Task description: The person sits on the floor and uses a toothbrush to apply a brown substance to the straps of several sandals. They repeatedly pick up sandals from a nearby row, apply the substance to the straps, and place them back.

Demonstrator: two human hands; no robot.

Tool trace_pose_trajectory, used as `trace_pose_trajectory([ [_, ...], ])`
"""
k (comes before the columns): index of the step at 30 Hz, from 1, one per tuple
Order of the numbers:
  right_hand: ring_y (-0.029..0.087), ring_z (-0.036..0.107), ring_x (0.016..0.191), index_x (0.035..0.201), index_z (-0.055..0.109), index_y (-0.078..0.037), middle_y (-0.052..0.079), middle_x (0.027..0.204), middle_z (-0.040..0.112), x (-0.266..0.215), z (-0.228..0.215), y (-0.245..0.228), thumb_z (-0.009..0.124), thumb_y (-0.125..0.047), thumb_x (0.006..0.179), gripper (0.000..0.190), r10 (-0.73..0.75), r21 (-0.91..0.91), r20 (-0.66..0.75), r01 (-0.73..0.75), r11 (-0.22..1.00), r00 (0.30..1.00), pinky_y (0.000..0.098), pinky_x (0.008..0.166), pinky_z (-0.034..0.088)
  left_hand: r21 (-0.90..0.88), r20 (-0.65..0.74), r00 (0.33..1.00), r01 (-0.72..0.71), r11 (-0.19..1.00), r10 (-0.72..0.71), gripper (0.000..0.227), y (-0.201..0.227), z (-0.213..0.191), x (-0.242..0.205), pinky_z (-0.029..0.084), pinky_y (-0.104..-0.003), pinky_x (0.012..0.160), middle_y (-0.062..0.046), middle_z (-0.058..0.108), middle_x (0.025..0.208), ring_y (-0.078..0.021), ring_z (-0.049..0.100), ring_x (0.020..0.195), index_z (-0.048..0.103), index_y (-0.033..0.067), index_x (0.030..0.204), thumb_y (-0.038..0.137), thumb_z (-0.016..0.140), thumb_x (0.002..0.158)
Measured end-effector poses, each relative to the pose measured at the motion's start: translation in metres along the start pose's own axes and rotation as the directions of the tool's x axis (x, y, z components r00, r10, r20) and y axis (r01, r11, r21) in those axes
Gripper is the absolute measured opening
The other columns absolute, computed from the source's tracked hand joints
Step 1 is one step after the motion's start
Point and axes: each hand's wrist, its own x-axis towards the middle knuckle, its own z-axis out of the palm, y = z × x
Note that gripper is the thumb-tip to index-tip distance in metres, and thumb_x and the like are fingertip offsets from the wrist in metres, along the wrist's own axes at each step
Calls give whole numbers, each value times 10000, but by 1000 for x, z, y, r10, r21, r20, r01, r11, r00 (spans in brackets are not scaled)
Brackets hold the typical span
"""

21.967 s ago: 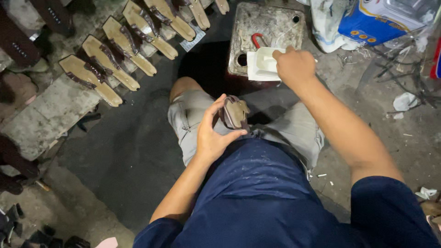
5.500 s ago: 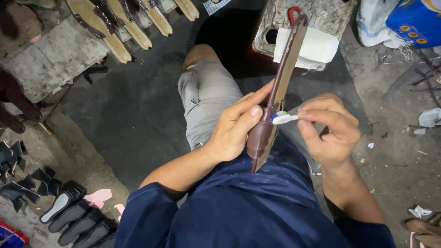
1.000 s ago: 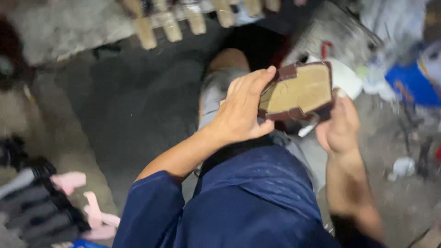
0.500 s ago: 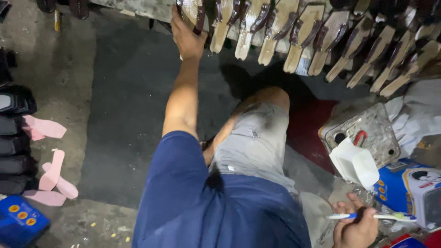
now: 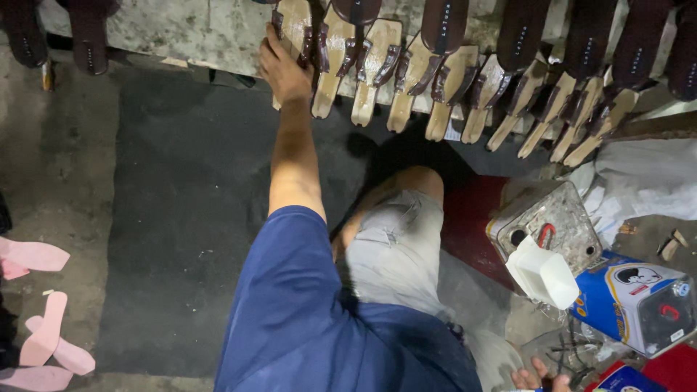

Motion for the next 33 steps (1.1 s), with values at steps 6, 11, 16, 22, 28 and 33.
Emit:
trace_pose_trajectory([
  [6, 490, 682, 1046, 1392, 530, -81, 260, 1107, 688, 3, -1, -6, 331, -701, 1059, 731, 183, 120, 213, -211, 970, 960, 645, 953, 471, -13, 15, 1000, 25, 1000, -25, 1308, 3, -6, -4, 225, -649, 1218, -185, 365, 1501, -379, 368, 1422, 75, 187, 1578, 251, 989, 644],
  [11, 380, 647, 1012, 1310, 474, 56, 233, 1234, 644, 0, -2, -1, 403, -640, 1167, 714, -147, -203, -152, 115, 972, 977, 584, 904, 531, -94, 161, 975, 168, 981, -152, 1264, 6, -17, -8, 331, -500, 1215, -178, 296, 1577, -383, 351, 1434, 104, 229, 1606, 164, 946, 665],
  [16, 302, 609, 901, 1314, 495, 48, 181, 1123, 632, 18, -18, 1, 417, -457, 1160, 534, -427, -439, -192, 312, 843, 884, 484, 816, 507, -205, 59, 998, 7, 979, 5, 1213, -14, -48, -37, 384, -441, 1169, -244, 319, 1544, -414, 357, 1403, 180, 88, 1561, 214, 973, 651],
  [22, 208, 562, 769, 1319, 520, 39, 120, 990, 618, 12, -59, 0, 434, -238, 1151, 335, -719, -633, -21, 547, 548, 695, 364, 711, 478, -20, 100, 990, 107, 994, -104, 1035, -91, -92, -154, 209, -507, 1242, -296, 291, 1602, -457, 245, 1498, 222, -67, 1562, 327, 847, 838],
  [28, 74, 406, 582, 1279, 573, -45, 17, 743, 467, 37, -104, -35, 502, -155, 1188, 159, -756, -173, -142, 736, 655, 639, 249, 549, 343, -2, 294, 929, 236, 972, -225, 529, -103, -133, -274, 546, -450, 911, -168, 749, 1022, -333, 719, 977, 646, 41, 1320, 362, 762, 916],
  [33, 103, 535, 650, 1019, 549, -144, 6, 813, 528, 170, -132, -114, 630, -384, 1089, 263, -656, -45, -333, 683, 729, 677, 254, 512, 423, -193, 292, 936, 260, 946, -198, 571, -28, -148, -301, 541, -353, 808, -125, 713, 903, -222, 683, 839, 584, 43, 1390, 416, 735, 985],
])
